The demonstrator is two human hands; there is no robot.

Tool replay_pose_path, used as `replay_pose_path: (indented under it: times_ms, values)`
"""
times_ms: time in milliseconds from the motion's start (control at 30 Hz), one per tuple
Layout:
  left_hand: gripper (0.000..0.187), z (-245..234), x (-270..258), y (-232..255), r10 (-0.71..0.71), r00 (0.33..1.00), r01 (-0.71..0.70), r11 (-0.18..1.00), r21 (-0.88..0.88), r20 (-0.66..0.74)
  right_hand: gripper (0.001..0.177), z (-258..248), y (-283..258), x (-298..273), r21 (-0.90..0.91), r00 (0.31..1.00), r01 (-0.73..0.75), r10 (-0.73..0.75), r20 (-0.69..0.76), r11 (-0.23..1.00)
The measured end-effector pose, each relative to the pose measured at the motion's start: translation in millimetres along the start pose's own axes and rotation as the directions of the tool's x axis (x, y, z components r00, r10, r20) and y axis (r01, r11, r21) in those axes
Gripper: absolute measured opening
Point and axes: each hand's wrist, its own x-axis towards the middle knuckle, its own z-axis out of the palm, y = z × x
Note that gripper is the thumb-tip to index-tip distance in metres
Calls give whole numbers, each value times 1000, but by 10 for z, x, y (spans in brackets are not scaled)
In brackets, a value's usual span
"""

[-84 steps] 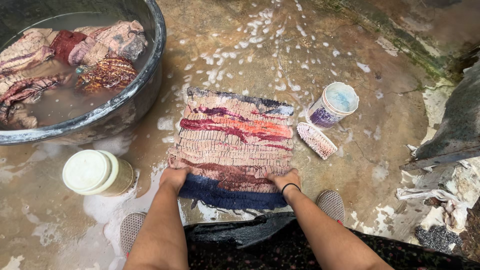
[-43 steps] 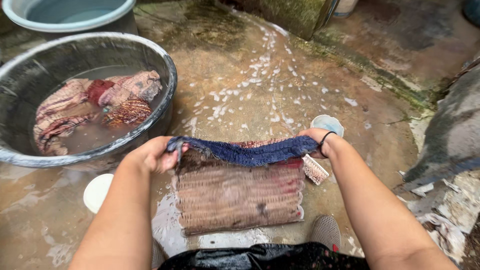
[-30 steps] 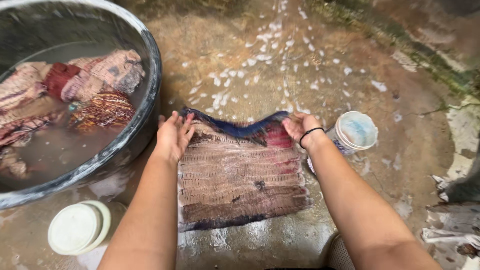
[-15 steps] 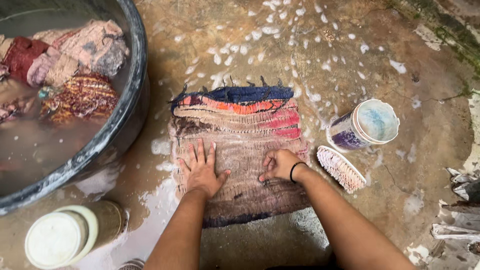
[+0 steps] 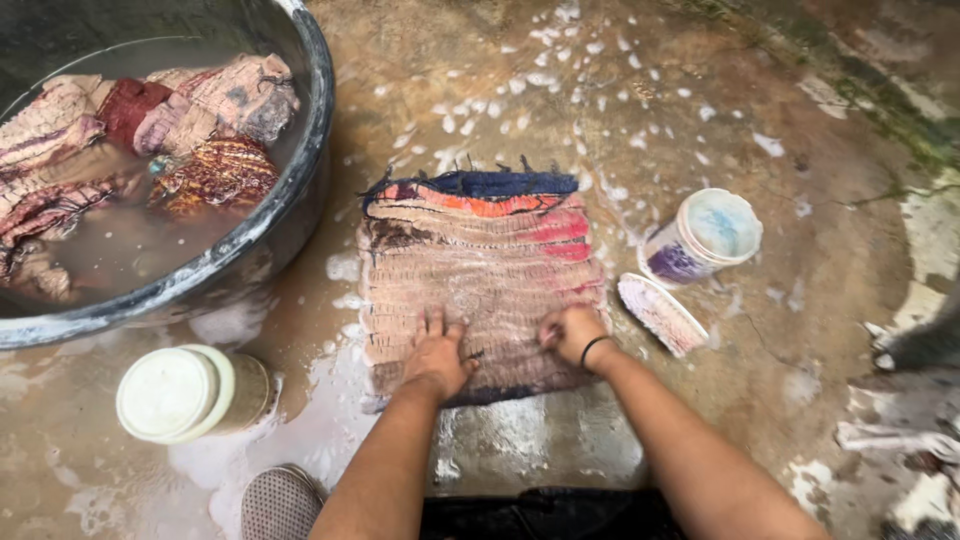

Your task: The person washes a rug by hand on the floor by applying soap from a container and scrubbing the surface with a brush and a bar of soap.

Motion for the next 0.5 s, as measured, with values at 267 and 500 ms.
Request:
replay_pose_path:
  times_ms: [267,500]
  values:
    - [53,10,87,679,236,971,-69,414,-907,35,12,-736,-219,-47,533,986,135,-164,7,835]
    - [25,1,885,807,256,959,-162,133,-978,-124,11,-1361,-728,90,456,940,340,-298,-165,822]
